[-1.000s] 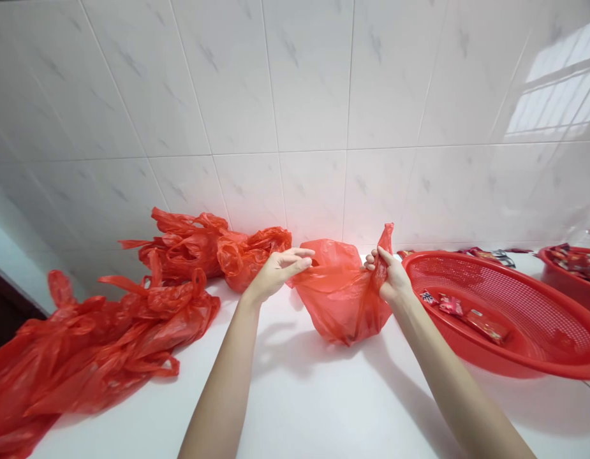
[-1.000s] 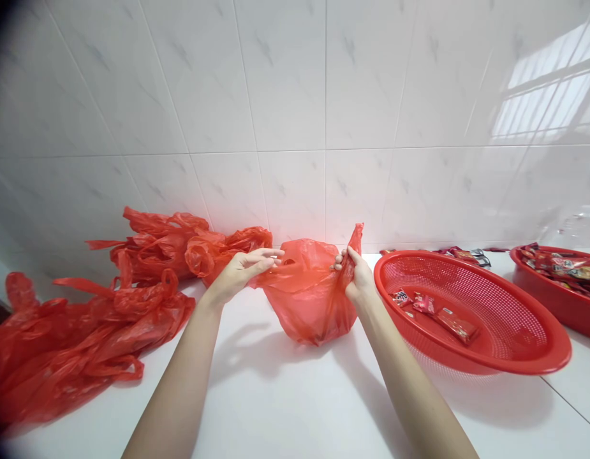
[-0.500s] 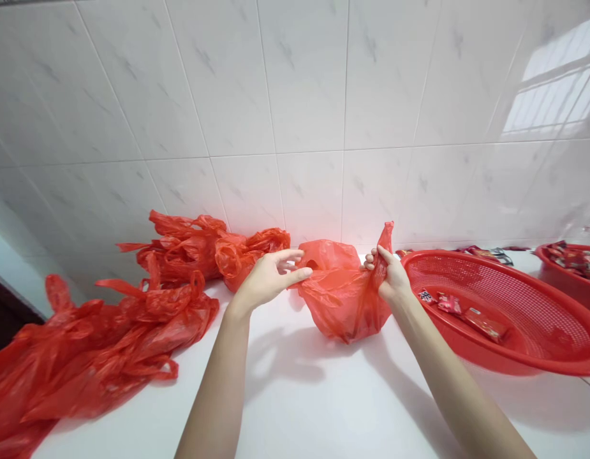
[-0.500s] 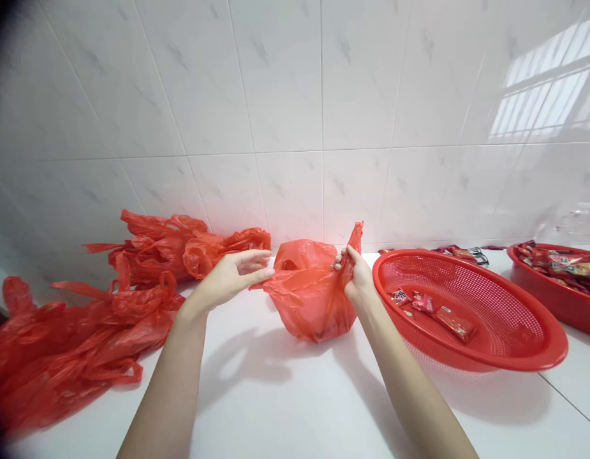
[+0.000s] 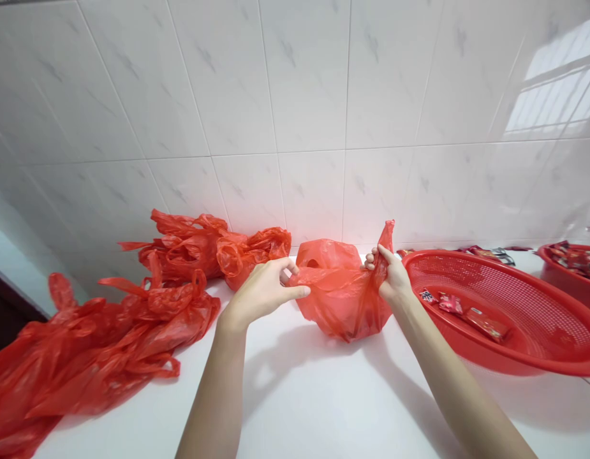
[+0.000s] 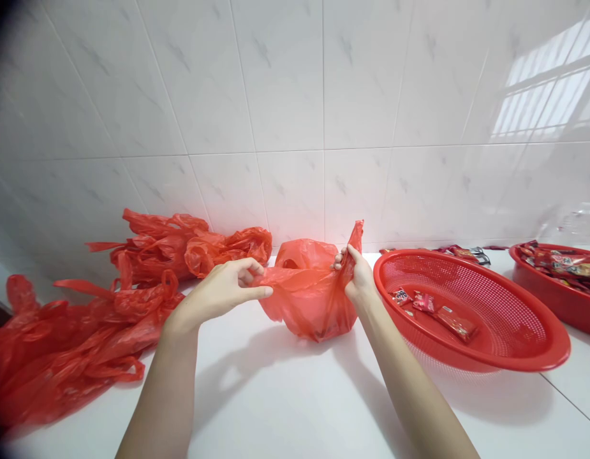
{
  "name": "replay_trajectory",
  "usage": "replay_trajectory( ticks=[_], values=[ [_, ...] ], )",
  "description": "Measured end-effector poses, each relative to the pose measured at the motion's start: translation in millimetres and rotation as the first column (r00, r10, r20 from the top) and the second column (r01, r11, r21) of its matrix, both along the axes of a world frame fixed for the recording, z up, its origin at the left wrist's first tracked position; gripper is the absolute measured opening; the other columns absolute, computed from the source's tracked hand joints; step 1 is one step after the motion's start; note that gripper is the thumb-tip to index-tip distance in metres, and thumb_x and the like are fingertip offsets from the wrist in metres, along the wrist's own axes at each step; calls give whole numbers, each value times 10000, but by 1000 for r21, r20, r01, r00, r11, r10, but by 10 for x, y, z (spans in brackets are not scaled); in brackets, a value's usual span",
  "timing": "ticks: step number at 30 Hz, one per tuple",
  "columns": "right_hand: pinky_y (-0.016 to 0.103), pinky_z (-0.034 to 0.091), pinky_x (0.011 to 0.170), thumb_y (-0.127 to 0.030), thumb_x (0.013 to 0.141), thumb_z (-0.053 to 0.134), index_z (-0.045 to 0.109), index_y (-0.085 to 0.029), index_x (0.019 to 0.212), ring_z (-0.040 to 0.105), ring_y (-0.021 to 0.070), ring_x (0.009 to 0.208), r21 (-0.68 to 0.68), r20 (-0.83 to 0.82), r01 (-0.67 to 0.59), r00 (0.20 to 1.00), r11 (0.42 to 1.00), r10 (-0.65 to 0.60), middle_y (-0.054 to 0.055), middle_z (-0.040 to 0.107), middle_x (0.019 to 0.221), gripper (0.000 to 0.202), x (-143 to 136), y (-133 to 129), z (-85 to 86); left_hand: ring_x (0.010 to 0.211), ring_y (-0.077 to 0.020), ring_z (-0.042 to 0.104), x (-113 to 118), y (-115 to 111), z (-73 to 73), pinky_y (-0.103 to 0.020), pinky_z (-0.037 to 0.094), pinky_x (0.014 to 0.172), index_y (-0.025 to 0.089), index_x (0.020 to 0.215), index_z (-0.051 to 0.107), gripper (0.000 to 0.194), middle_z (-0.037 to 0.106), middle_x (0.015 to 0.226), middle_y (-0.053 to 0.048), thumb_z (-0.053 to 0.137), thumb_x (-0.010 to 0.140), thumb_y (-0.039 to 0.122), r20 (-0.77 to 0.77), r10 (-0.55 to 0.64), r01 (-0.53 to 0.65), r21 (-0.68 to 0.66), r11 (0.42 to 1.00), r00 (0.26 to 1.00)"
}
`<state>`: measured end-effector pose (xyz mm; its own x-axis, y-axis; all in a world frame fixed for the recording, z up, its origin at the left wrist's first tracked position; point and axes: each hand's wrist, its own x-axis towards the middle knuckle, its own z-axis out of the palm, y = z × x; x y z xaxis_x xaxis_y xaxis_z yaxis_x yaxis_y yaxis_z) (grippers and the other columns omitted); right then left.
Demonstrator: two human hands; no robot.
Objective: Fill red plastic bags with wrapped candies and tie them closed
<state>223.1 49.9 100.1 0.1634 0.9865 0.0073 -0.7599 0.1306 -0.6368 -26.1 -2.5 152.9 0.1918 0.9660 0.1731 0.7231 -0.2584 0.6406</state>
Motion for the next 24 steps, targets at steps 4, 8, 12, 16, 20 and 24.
replay_trajectory(
  ticks=[4,8,12,16,20,24],
  values=[
    [178,438,426,-215,805,724,515,-197,603,467,75,406,9,6,-18,1000,1000,18,-43,546,489,292,-3,-9,10,965,-264,684,18,143,-46,-337,530,771,214,1091,748,481,738,1017,-77,819,638,357,252,-133,147,-38,988,959],
    [185,451,449,-212,830,687,518,-192,598,450,72,402,-5,7,-26,1000,1000,26,-41,546,484,287,-2,-18,15,939,-253,709,63,301,-107,-375,552,855,183,1004,784,434,774,1000,-91,868,601,323,568,-224,259,19,966,792],
    [178,445,444,-205,813,708,521,-190,604,461,71,410,11,12,-30,999,999,30,-42,547,494,280,6,-22,18,964,-257,722,80,393,-170,-403,552,930,171,1016,791,448,786,1013,-108,873,626,377,724,-231,211,121,970,649],
    [164,440,434,-189,822,692,527,-190,602,465,72,418,-16,-8,-39,999,999,39,-43,532,485,275,7,-28,31,1055,-285,708,76,458,-233,-423,546,973,179,1055,785,471,766,1125,-115,872,621,339,695,-241,93,243,965,678],
    [162,440,429,-200,809,711,528,-192,604,466,74,416,-17,11,-48,999,999,48,-43,527,483,275,5,-21,19,1159,-300,667,113,528,-306,-438,501,1053,164,1098,767,491,747,1180,-119,847,632,296,634,-198,-50,351,935,748],
    [179,448,433,-207,799,718,533,-196,618,457,79,414,-19,12,-59,998,998,59,-45,531,489,260,12,-9,3,1092,-294,690,140,568,-353,-454,523,1022,144,1223,703,670,748,1164,-132,875,601,326,655,-201,3,291,957,728]
  ],
)
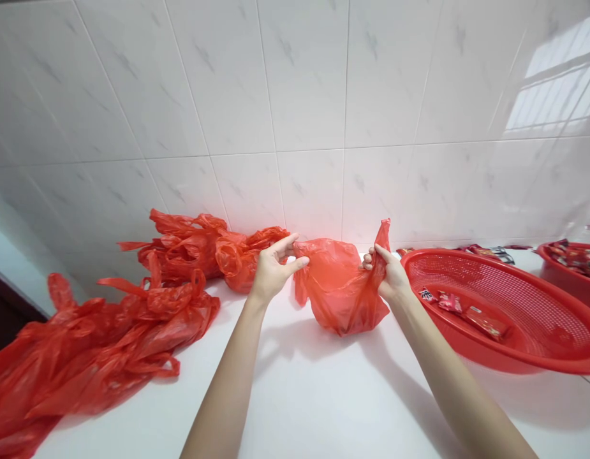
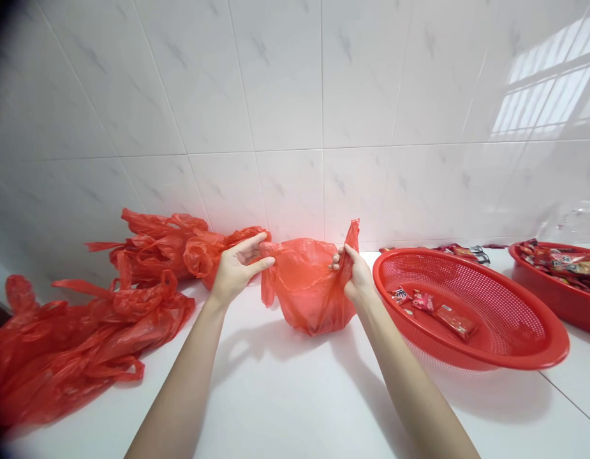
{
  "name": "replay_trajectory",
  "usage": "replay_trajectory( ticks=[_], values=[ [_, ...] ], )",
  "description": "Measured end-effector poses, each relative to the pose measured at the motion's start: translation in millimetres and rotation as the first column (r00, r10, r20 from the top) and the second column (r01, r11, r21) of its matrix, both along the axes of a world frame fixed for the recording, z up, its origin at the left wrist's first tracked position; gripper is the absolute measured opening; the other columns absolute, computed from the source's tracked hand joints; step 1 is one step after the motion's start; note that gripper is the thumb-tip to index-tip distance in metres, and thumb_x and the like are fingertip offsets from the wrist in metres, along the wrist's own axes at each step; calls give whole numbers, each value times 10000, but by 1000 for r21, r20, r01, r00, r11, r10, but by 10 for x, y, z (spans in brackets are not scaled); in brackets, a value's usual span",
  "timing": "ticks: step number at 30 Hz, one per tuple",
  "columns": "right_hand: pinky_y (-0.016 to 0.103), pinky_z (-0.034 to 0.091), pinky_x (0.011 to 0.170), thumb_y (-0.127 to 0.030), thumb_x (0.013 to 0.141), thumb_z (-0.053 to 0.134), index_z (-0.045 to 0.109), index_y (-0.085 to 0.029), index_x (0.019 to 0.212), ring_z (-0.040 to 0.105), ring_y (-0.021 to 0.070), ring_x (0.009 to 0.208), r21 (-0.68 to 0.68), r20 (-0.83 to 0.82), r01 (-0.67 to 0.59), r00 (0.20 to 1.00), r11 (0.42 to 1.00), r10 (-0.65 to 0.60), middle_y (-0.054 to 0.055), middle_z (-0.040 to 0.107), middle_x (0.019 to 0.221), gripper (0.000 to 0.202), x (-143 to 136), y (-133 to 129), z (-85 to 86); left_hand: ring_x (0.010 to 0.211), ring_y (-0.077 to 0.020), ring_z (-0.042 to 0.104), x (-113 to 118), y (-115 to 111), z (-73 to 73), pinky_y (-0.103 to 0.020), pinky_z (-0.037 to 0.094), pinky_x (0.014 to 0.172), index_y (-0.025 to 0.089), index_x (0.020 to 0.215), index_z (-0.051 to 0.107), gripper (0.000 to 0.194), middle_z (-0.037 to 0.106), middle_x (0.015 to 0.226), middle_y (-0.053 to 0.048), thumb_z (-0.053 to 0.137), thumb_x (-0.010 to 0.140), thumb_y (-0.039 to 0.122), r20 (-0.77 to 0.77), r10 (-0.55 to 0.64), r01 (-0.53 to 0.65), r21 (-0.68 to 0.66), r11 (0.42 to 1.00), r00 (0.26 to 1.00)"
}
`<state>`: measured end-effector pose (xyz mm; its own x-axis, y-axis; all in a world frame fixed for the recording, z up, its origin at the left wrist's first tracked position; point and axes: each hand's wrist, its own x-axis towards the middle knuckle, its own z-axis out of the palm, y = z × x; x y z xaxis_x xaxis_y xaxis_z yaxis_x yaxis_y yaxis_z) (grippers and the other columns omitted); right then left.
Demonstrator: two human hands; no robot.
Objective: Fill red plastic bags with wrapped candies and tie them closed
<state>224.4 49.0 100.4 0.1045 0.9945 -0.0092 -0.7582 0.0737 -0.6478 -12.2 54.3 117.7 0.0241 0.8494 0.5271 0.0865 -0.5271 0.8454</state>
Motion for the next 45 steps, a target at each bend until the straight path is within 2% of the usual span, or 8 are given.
replay_trajectory(
  ticks=[11,15,25,31,35,38,41,45],
  values=[
    [182,458,441,-213,795,723,528,-196,619,454,77,410,-7,3,-19,1000,1000,19,-47,528,483,263,24,21,-22,1137,-252,635,-120,117,-100,-395,486,1019,183,1309,602,789,680,1242,-121,907,594,319,11,-219,215,-241,946,976],
    [187,475,446,-226,769,761,528,-198,623,459,76,409,17,11,-32,999,999,32,-49,528,494,276,42,44,-51,1165,-288,631,-104,152,-173,-394,482,1005,169,1187,679,641,694,1229,-144,890,634,414,54,-390,387,-308,869,919],
    [194,475,474,-224,801,715,536,-191,623,456,77,413,-26,6,-22,1000,999,22,-45,538,491,255,26,32,-37,1140,-358,648,-15,131,-293,-378,546,832,163,1269,654,872,706,1203,-193,738,626,746,128,-584,593,-301,747,802],
    [196,470,461,-238,762,757,523,-203,629,463,83,421,16,26,-37,999,999,36,-54,528,500,272,49,51,-56,1000,-344,687,-47,189,-412,-425,535,832,153,1283,623,783,731,1138,-161,716,553,418,288,-608,673,-340,657,740],
    [198,474,461,-229,781,731,523,-206,636,458,85,421,-3,24,-34,999,999,34,-53,529,498,255,53,67,-73,788,-251,685,-99,229,-460,-351,511,709,154,1184,666,658,752,930,-108,746,549,309,205,-564,595,-396,700,800],
    [200,478,467,-241,780,741,515,-208,638,462,85,420,9,36,-38,999,999,37,-55,524,499,268,57,81,-87,701,-210,658,-98,239,-466,-320,488,667,151,1128,683,602,740,842,-89,791,585,387,150,-533,545,-392,741,833],
    [207,486,474,-249,770,757,515,-208,638,466,87,422,23,40,-43,998,999,42,-54,525,504,278,64,86,-96,853,-289,691,-100,237,-457,-382,515,759,147,1160,672,731,744,999,-143,710,584,595,253,-551,606,-324,726,795],
    [200,482,478,-234,770,750,523,-200,630,461,79,418,8,27,-29,999,1000,29,-50,530,501,269,57,73,-85,1013,-347,682,-142,240,-463,-434,509,883,162,1181,666,754,733,1111,-146,773,520,509,274,-559,622,-315,717,783]
  ],
)
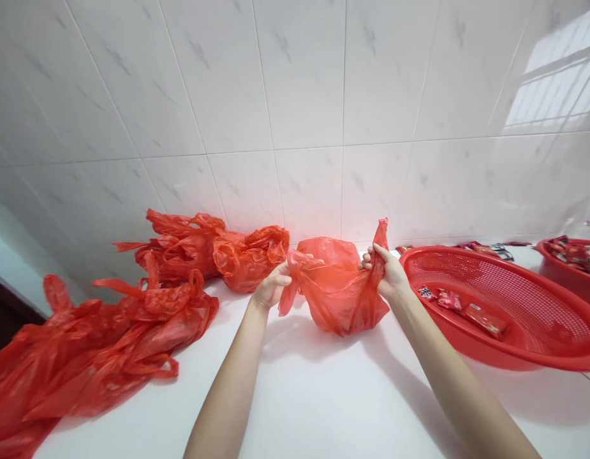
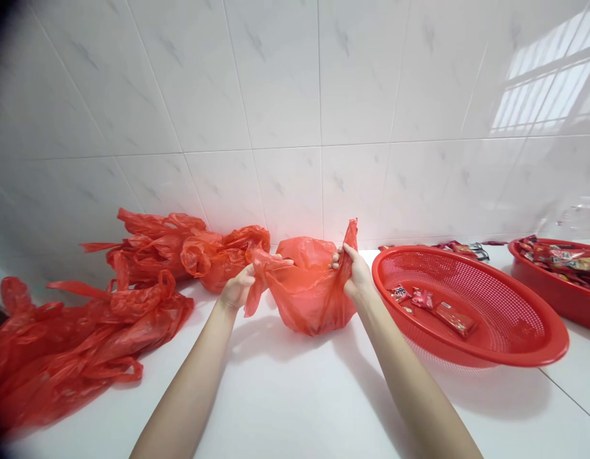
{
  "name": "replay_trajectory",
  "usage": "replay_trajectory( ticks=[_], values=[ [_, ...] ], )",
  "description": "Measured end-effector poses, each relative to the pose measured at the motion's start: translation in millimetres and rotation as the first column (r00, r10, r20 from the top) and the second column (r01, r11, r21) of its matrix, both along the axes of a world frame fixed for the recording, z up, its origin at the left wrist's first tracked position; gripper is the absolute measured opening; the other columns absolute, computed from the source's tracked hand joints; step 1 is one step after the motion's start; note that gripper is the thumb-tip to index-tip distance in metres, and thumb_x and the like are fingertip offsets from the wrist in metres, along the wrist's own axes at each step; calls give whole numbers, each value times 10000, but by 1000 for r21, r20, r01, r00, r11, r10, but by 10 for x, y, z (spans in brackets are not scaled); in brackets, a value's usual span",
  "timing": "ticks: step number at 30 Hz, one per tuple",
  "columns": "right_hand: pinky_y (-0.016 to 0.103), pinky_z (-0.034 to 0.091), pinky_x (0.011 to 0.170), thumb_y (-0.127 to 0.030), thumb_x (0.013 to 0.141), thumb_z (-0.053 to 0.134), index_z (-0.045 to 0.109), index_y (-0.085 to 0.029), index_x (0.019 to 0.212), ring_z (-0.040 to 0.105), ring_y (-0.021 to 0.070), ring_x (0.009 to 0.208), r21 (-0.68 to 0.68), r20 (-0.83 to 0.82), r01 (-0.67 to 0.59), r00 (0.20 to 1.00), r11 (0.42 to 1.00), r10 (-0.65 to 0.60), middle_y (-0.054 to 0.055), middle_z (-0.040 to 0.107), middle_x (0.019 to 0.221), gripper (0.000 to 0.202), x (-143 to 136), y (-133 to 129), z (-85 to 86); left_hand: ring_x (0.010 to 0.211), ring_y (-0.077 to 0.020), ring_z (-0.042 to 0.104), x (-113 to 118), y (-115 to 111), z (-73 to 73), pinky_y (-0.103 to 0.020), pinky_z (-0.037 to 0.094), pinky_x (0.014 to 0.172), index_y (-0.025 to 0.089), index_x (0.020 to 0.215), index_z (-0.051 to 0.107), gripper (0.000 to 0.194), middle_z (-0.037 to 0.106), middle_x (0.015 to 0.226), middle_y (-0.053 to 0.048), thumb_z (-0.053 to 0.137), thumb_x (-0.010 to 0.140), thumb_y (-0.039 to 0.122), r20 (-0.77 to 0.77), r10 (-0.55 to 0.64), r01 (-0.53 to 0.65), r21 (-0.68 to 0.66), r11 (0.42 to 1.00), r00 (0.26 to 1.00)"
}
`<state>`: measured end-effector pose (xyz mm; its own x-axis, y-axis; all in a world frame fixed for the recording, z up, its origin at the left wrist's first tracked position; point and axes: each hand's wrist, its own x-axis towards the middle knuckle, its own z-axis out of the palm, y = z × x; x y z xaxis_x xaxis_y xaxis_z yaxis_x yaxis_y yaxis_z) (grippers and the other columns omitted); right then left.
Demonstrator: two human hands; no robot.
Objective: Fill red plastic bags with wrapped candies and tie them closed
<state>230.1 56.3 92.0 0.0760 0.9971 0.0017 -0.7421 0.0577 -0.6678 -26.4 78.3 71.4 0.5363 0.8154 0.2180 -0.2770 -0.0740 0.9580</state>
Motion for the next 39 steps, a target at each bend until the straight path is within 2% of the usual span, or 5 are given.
replay_trajectory(
  ticks=[7,12,21,28,39],
  values=[
    [209,473,461,-234,763,758,524,-202,624,462,85,414,-7,-8,-1,1000,1000,1,-50,532,490,274,10,11,-3,1011,-338,686,-72,86,-144,-419,532,835,175,1041,704,753,750,945,-137,739,543,739,-56,33,-34,-14,999,998],
    [198,473,474,-246,774,754,518,-200,626,463,78,418,3,9,-10,1000,1000,10,-53,526,498,283,26,23,-12,996,-335,693,-119,124,-202,-423,521,862,174,1003,709,664,755,973,-132,860,485,560,-12,18,-18,-31,999,1000],
    [196,464,468,-238,799,730,513,-202,624,441,80,412,-6,12,-9,1000,1000,9,-55,511,494,280,15,0,17,1069,-323,681,1,42,20,-428,486,960,160,986,765,475,765,1053,-148,893,560,328,-130,-63,72,67,995,990],
    [193,455,471,-204,820,681,523,-197,617,444,80,412,-28,-8,10,1000,1000,-10,-47,525,478,258,10,-19,41,1129,-328,666,15,-75,206,-430,495,986,174,1098,750,535,746,1150,-139,876,605,339,-168,-89,115,156,981,982],
    [180,458,457,-196,840,663,526,-192,612,452,74,399,-22,-29,10,1000,1000,-10,-44,527,472,266,16,-9,35,1141,-333,648,-47,-30,187,-417,502,965,160,1197,694,667,720,1186,-155,894,616,419,-255,-61,112,189,976,965]
  ],
)
